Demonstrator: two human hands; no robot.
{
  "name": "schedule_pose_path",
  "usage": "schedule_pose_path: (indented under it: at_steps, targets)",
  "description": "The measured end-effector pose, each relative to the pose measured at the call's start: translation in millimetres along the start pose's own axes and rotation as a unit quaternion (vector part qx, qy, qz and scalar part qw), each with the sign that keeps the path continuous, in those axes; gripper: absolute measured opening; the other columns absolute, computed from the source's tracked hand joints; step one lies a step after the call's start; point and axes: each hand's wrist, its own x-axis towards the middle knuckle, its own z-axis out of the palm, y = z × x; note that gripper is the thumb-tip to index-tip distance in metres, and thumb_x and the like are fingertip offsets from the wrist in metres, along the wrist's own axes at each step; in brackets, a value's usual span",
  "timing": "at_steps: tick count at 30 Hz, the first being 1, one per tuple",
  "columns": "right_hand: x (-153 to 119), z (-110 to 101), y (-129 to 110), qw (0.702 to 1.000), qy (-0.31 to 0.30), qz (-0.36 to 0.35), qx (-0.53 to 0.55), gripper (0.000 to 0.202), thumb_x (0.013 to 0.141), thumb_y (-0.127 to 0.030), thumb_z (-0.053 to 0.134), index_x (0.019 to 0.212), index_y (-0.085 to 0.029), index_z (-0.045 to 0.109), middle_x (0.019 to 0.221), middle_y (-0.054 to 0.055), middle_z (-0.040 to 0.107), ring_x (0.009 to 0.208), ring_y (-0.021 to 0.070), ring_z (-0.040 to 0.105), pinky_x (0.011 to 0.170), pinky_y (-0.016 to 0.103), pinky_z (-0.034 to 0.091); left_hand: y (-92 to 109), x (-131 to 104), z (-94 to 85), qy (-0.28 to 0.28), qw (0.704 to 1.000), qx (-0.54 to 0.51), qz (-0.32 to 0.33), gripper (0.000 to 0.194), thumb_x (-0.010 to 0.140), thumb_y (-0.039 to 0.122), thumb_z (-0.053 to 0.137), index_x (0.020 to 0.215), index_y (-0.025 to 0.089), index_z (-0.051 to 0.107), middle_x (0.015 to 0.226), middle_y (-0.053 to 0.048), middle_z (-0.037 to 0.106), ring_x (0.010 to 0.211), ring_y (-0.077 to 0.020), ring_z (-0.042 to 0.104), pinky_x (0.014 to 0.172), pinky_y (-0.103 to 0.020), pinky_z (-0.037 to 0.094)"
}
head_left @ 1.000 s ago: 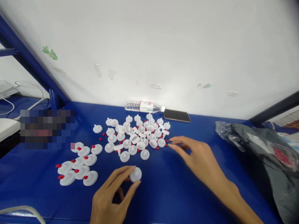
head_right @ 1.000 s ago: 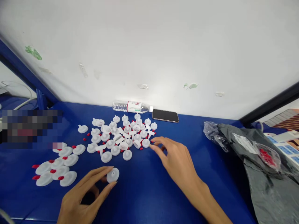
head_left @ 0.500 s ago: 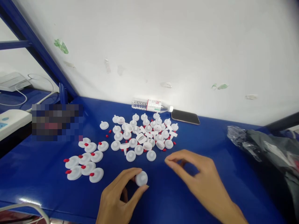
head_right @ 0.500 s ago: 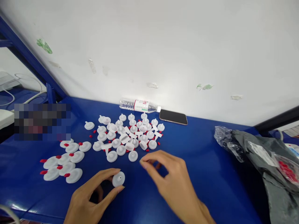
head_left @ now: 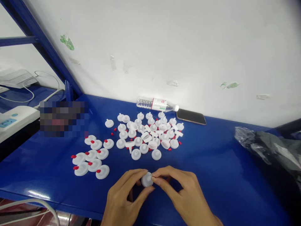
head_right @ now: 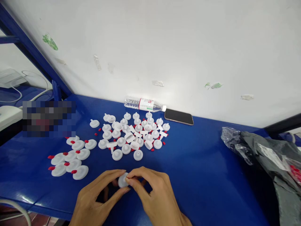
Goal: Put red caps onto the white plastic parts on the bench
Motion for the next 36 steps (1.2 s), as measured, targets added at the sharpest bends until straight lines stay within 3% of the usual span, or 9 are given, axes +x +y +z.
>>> schedule_pose_path:
  at_steps: [4, 9, 12, 16, 20, 22, 25, 31, 36]
  targets:
    - [-3, 5, 6, 1.000, -0.003, 0.002, 0.003, 0.014, 0.098, -0.026, 0.063, 0.096, -0.026, 0.077, 0.093, -0.001, 0.079, 0.082, 0.0167, 0.076, 0.079, 0.020, 0.058, -3, 0, 0.8, -0.008, 1.000, 0.010, 0.013, 0.030, 0.086, 0.028, 0.079, 0.115, 0.027, 0.072, 0.100, 0.000, 0.077, 0.071, -0.0123, 0.070, 0.054, -0.018, 0.057]
    - [-7, 10, 12, 1.000, -0.008, 0.006, -0.016, 0.012, 0.098, -0.025, 0.064, 0.096, -0.027, 0.076, 0.092, -0.003, 0.079, 0.081, 0.0152, 0.074, 0.077, 0.019, 0.057, -2, 1, 2.5, 0.001, 0.997, 0.057, 0.053, 0.036, 0.088, 0.024, 0.076, 0.124, 0.027, 0.068, 0.103, -0.001, 0.078, 0.088, -0.0173, 0.073, 0.080, -0.027, 0.063]
    - [-5, 12, 10, 0.999, -0.005, -0.027, -0.032, 0.013, 0.099, -0.024, 0.062, 0.098, -0.026, 0.075, 0.093, -0.001, 0.079, 0.082, 0.0158, 0.074, 0.079, 0.021, 0.057, 5, 0, -0.3, -0.011, 0.997, 0.056, 0.060, 0.040, 0.091, 0.020, 0.071, 0.130, 0.028, 0.064, 0.117, -0.004, 0.074, 0.095, -0.0179, 0.073, 0.076, -0.025, 0.063]
    - [-3, 14, 9, 0.997, 0.001, -0.057, -0.053, 0.015, 0.100, -0.024, 0.061, 0.100, -0.026, 0.076, 0.092, -0.001, 0.078, 0.080, 0.0148, 0.074, 0.076, 0.021, 0.057, 9, -3, -4.1, 0.004, 0.997, -0.006, 0.081, 0.033, 0.093, 0.008, 0.062, 0.120, 0.026, 0.068, 0.118, -0.005, 0.070, 0.081, -0.0116, 0.072, 0.063, -0.019, 0.060]
    - [-2, 10, 11, 0.996, -0.022, -0.042, -0.074, 0.018, 0.097, -0.022, 0.066, 0.109, -0.030, 0.077, 0.097, -0.002, 0.078, 0.084, 0.0157, 0.074, 0.076, 0.022, 0.057, 5, -3, -2.0, 0.015, 0.995, -0.006, 0.095, 0.026, 0.094, 0.005, 0.062, 0.108, 0.024, 0.072, 0.109, -0.003, 0.072, 0.089, -0.0133, 0.074, 0.080, -0.022, 0.062]
    - [-2, 3, 12, 0.995, -0.049, -0.023, -0.088, 0.022, 0.093, -0.021, 0.072, 0.111, -0.032, 0.077, 0.099, -0.004, 0.077, 0.083, 0.0154, 0.074, 0.075, 0.023, 0.057, 3, -2, -0.6, 0.027, 0.994, 0.021, 0.107, 0.026, 0.094, 0.005, 0.061, 0.109, 0.023, 0.072, 0.108, -0.004, 0.073, 0.096, -0.0146, 0.074, 0.089, -0.024, 0.061]
    - [1, -16, 13, 0.991, -0.061, -0.024, -0.119, 0.021, 0.094, -0.020, 0.070, 0.109, -0.032, 0.077, 0.099, -0.005, 0.077, 0.083, 0.0150, 0.074, 0.078, 0.024, 0.057, 3, 0, 0.4, 0.044, 0.989, 0.055, 0.128, 0.022, 0.095, 0.006, 0.062, 0.107, 0.021, 0.072, 0.103, -0.004, 0.075, 0.093, -0.0130, 0.074, 0.086, -0.021, 0.061]
    - [31, -77, 13, 0.963, 0.067, -0.060, -0.252, 0.012, 0.098, -0.029, 0.064, 0.102, -0.028, 0.075, 0.101, -0.001, 0.078, 0.076, 0.0175, 0.072, 0.074, 0.029, 0.056, 12, 1, 3.4, 0.073, 0.992, 0.065, 0.078, 0.006, 0.093, 0.018, 0.069, 0.094, 0.021, 0.064, 0.092, -0.001, 0.073, 0.067, -0.0095, 0.067, 0.053, -0.017, 0.052]
    - [60, -104, 37, 0.937, 0.124, -0.041, -0.324, 0.015, 0.099, -0.032, 0.061, 0.105, -0.028, 0.073, 0.102, -0.002, 0.077, 0.069, 0.0166, 0.068, 0.066, 0.031, 0.052, 11, 7, 8.6, 0.041, 0.988, 0.094, 0.112, 0.024, 0.098, 0.016, 0.061, 0.119, 0.024, 0.068, 0.102, -0.003, 0.070, 0.076, -0.0099, 0.069, 0.064, -0.018, 0.056]
